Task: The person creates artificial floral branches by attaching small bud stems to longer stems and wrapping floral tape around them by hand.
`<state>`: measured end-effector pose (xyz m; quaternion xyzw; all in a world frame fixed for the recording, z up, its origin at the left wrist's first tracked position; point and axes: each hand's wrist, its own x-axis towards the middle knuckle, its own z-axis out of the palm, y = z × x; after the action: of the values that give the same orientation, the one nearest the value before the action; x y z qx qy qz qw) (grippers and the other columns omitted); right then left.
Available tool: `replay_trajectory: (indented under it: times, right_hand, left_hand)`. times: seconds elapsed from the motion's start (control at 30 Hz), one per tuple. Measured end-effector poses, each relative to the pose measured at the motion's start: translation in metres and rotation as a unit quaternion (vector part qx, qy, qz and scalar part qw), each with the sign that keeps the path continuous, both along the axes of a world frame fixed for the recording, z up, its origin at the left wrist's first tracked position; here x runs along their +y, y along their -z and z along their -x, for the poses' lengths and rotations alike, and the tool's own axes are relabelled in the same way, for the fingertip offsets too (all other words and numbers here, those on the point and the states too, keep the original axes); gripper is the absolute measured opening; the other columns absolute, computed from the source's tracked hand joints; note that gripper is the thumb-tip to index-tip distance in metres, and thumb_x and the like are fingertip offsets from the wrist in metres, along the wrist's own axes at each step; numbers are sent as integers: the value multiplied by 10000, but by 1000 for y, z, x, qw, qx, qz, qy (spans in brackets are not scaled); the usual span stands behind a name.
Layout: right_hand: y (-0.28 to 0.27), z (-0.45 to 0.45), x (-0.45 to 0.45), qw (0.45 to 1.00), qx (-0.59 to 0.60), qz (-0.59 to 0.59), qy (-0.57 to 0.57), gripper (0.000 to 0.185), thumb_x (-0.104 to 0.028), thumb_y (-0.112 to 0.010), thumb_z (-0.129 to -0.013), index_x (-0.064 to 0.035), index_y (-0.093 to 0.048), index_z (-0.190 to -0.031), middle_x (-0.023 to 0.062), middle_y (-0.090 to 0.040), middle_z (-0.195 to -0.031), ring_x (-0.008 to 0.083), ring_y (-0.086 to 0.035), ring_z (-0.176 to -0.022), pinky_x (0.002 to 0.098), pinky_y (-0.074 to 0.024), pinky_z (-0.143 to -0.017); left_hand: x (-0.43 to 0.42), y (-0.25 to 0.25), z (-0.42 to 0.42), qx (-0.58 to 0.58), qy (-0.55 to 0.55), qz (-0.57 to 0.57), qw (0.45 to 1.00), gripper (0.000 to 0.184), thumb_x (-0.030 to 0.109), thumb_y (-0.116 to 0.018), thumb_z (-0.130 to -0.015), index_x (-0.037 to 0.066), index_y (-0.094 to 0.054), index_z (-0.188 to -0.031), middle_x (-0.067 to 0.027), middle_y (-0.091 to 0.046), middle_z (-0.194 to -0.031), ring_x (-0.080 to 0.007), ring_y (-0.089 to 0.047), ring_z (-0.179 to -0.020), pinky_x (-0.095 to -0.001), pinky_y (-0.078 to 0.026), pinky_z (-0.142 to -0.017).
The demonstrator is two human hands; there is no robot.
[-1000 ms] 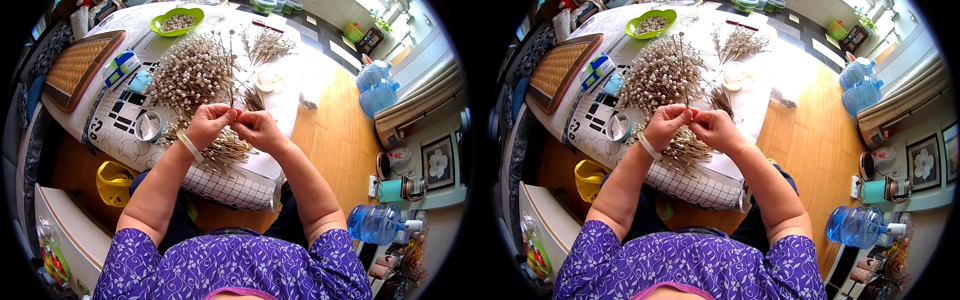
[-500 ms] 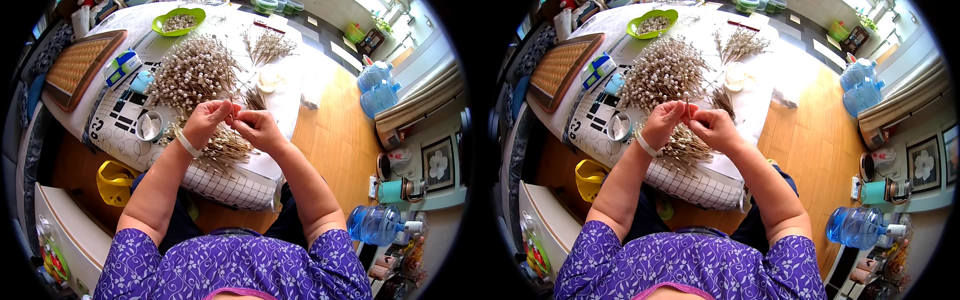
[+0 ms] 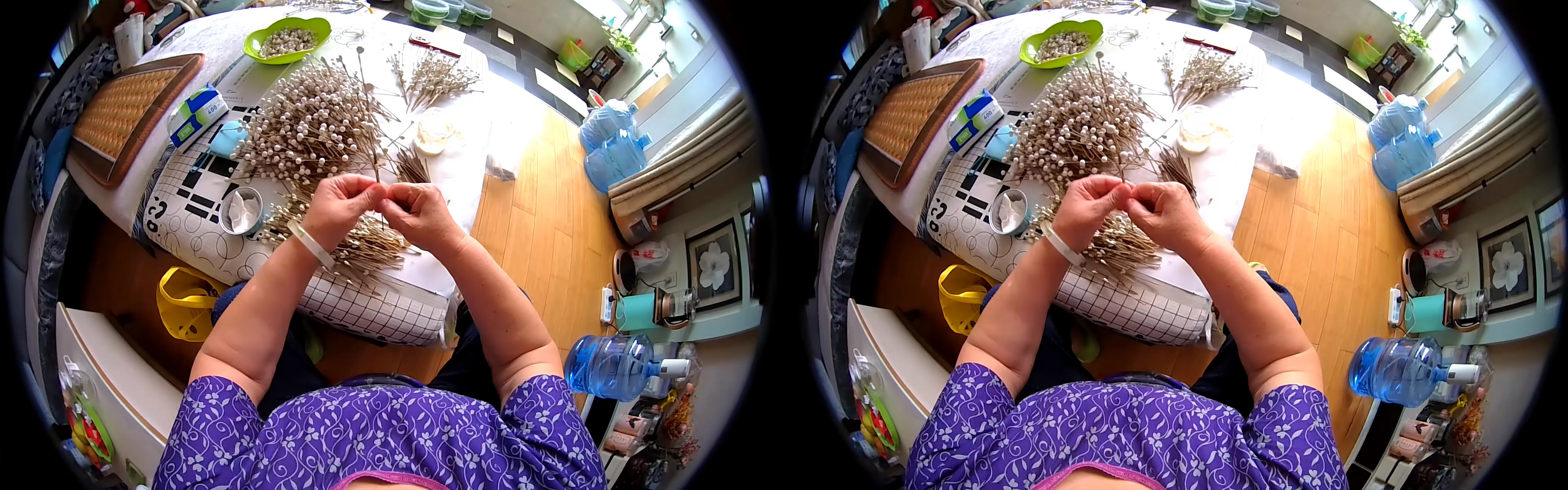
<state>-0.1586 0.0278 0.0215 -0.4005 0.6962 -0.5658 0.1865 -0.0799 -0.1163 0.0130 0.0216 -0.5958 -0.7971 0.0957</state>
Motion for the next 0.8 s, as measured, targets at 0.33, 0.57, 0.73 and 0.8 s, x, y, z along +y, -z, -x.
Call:
replay_trajectory:
  times: [0.33, 0.57, 0.73, 0.8]
  right_hand:
    - [-12, 8, 14, 985, -83, -116, -102, 185, -155, -573, -822, 21, -618, -786, 65, -607, -627, 89, -540, -551, 233, -448, -534]
    - [-9, 16, 4, 980, -178, 89, -13, 187, -170, -651, -786, 15, -622, -773, 10, -596, -690, 51, -510, -650, 201, -426, -579]
    - [-8, 18, 3, 978, -194, 75, -25, 152, -137, -640, -790, 5, -610, -744, 1, -588, -675, 46, -502, -621, 193, -415, -560]
    - [-12, 16, 4, 977, -201, 60, -23, 142, -127, -636, -792, 2, -608, -738, 3, -587, -671, 47, -502, -610, 190, -410, -550]
  left_hand:
    - [0, -1, -1, 3, -52, 14, 999, 124, 90, -577, -834, -30, -598, -813, -68, -622, -715, -96, -582, -654, -220, -489, -635]
    - [14, -2, -5, -28, 0, 23, 999, 121, 102, -571, -840, -16, -595, -853, -48, -607, -710, -98, -590, -607, -218, -510, -576]
    - [10, -6, -8, -56, 43, 16, 997, 130, 113, -569, -842, -13, -592, -860, -43, -597, -728, -104, -582, -592, -218, -498, -556]
    - [9, -10, -9, -76, 61, -26, 995, 130, 115, -566, -844, -11, -595, -861, -45, -600, -738, -102, -579, -592, -220, -503, -570]
